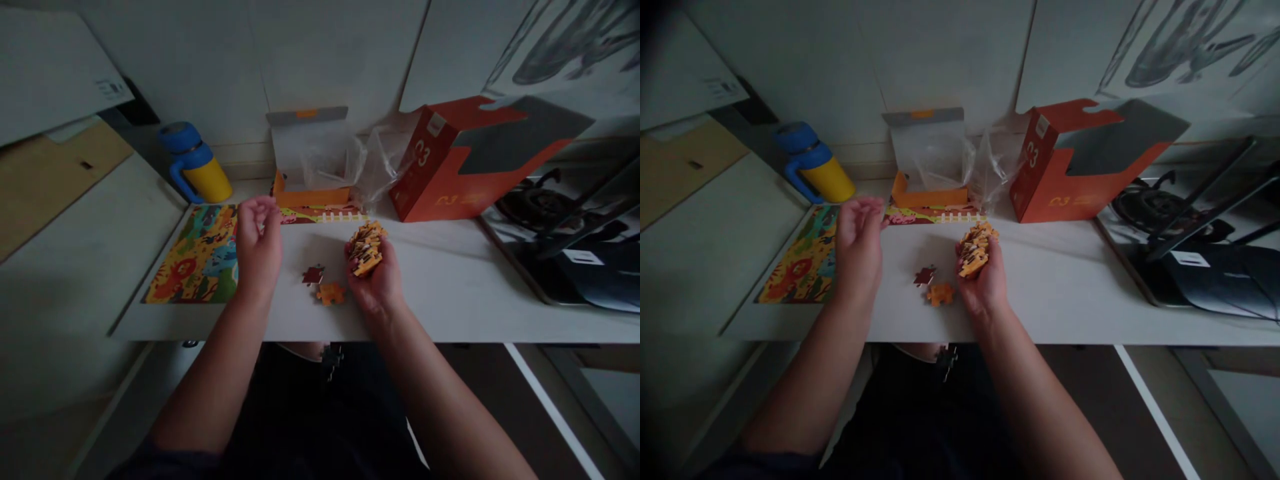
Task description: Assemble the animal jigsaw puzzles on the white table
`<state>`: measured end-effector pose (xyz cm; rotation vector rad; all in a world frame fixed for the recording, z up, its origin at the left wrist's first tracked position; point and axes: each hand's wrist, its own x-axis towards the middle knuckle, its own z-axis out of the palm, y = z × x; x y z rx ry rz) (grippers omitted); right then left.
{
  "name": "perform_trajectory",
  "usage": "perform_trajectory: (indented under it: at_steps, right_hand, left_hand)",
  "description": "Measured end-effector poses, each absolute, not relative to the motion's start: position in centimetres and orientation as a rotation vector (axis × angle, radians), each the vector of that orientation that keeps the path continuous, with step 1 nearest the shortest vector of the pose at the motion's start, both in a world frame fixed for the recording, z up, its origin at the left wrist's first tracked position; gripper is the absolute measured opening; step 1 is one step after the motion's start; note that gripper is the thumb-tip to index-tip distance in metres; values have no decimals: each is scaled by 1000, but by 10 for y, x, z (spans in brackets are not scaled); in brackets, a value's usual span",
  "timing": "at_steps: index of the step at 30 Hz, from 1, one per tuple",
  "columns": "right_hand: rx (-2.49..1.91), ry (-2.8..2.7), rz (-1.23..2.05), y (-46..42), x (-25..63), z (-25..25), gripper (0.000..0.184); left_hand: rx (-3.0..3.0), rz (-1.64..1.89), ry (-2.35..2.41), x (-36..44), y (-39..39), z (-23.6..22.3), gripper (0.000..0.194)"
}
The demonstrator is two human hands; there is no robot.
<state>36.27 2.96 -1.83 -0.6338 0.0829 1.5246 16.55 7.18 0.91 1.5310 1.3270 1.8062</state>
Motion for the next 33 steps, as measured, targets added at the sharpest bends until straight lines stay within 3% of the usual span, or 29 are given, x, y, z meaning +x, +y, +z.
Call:
perform_trajectory:
  at_steps: [5,11,18,33]
  right_hand:
    - [-624,50,1508,26,363,-24,22]
    - [-663,48,1519,26,362,-20,25]
    - [-663,37,1531,24,361,-17,28]
    - [-670,33,1519,26,361,-19,26]
  left_hand:
    - [1694,1621,1388,153,-1,-9,22]
    - [2169,1192,1407,143,-33,-12,21]
    - [2498,678,1286,164,-38,-28,51]
    - [2796,470,1282,182,-35,-37,33]
